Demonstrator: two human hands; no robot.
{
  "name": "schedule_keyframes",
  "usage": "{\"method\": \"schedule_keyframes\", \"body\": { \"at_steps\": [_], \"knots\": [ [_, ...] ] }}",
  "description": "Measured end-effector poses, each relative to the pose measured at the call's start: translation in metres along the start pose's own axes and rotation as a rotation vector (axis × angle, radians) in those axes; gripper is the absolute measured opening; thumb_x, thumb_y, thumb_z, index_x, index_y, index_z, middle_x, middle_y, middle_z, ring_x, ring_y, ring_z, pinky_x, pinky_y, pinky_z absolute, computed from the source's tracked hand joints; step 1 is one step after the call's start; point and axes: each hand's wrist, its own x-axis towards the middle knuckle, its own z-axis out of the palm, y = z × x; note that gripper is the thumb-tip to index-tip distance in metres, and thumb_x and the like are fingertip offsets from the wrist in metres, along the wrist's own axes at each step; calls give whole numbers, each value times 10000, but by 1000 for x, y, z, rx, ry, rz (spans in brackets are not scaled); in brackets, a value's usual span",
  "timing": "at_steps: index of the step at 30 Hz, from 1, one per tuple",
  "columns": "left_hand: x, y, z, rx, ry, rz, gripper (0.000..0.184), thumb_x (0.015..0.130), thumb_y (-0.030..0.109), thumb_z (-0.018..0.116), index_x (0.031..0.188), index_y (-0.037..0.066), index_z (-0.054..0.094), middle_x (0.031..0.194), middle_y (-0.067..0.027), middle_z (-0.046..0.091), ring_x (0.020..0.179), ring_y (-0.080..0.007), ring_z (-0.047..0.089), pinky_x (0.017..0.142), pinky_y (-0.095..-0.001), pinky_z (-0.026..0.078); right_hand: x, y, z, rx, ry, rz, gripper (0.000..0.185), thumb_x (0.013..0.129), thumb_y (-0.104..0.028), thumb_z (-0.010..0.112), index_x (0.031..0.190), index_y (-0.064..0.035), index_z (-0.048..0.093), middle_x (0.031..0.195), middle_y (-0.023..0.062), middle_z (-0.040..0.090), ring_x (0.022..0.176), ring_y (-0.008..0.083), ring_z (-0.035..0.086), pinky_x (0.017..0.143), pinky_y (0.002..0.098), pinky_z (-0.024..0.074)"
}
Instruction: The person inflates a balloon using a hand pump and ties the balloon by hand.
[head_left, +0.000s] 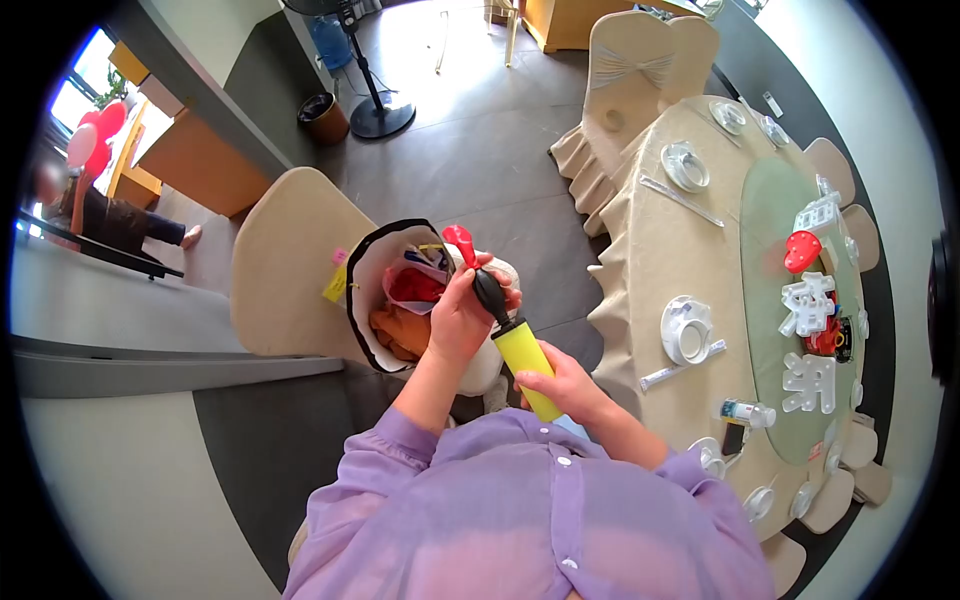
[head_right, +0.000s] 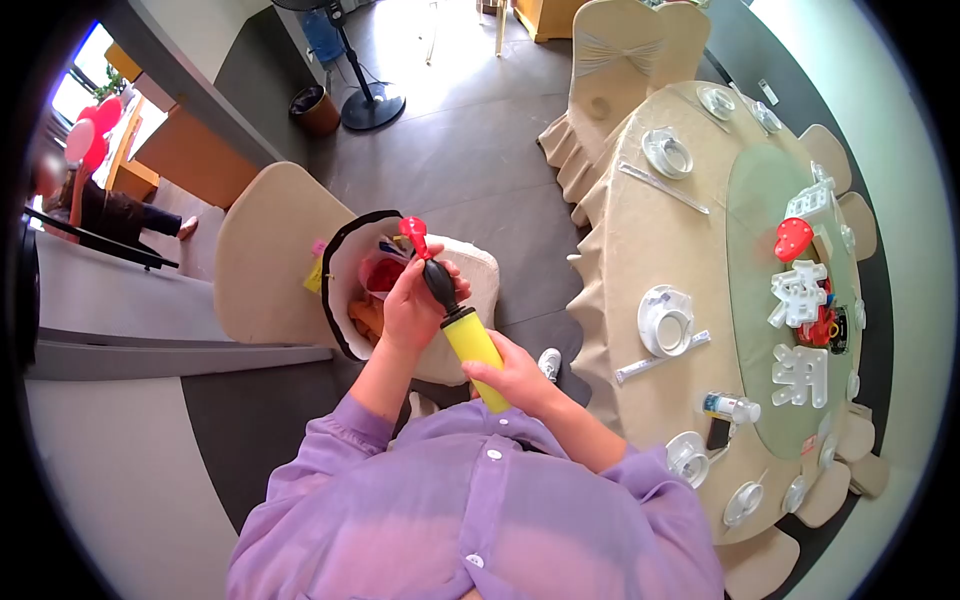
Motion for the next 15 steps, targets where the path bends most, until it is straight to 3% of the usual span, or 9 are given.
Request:
{"method": "schedule_keyframes", "body": {
  "at_steps": [2, 6, 10, 15],
  "knots": [
    [-7, 0, 8, -100, -28, -52, 308, 852, 314, 390, 1014, 76, 501, 1003, -171, 568, 937, -331, 557, 848, -451, 421, -13, 1, 3, 2, 19, 6, 521, 775, -203, 614, 1206, -32, 378, 873, 57, 526, 665, 121, 552, 585, 252, 470],
    [6, 19, 34, -13, 11, -67, 235, 874, 252, 378, 879, 53, 504, 898, -193, 597, 851, -336, 588, 814, -449, 436, -12, 0, -5, -83, 63, -117, 510, 776, -189, 614, 1197, -21, 380, 859, 50, 520, 663, 116, 546, 581, 249, 466],
    [9, 10, 30, 200, 86, -41, 243, 912, 265, 359, 841, 70, 484, 890, -173, 602, 818, -306, 599, 780, -426, 460, -17, -7, -4, -90, 24, -130, 528, 773, -189, 621, 1207, -20, 372, 858, 50, 519, 663, 113, 543, 583, 248, 464],
    [-3, -4, 34, 75, 220, -26, 224, 909, 282, 367, 836, 89, 454, 821, -119, 576, 727, -271, 584, 718, -405, 476, -16, 0, 2, -90, 49, -121, 531, 775, -206, 621, 1204, -14, 374, 872, 53, 524, 660, 114, 542, 591, 251, 461]
  ]
}}
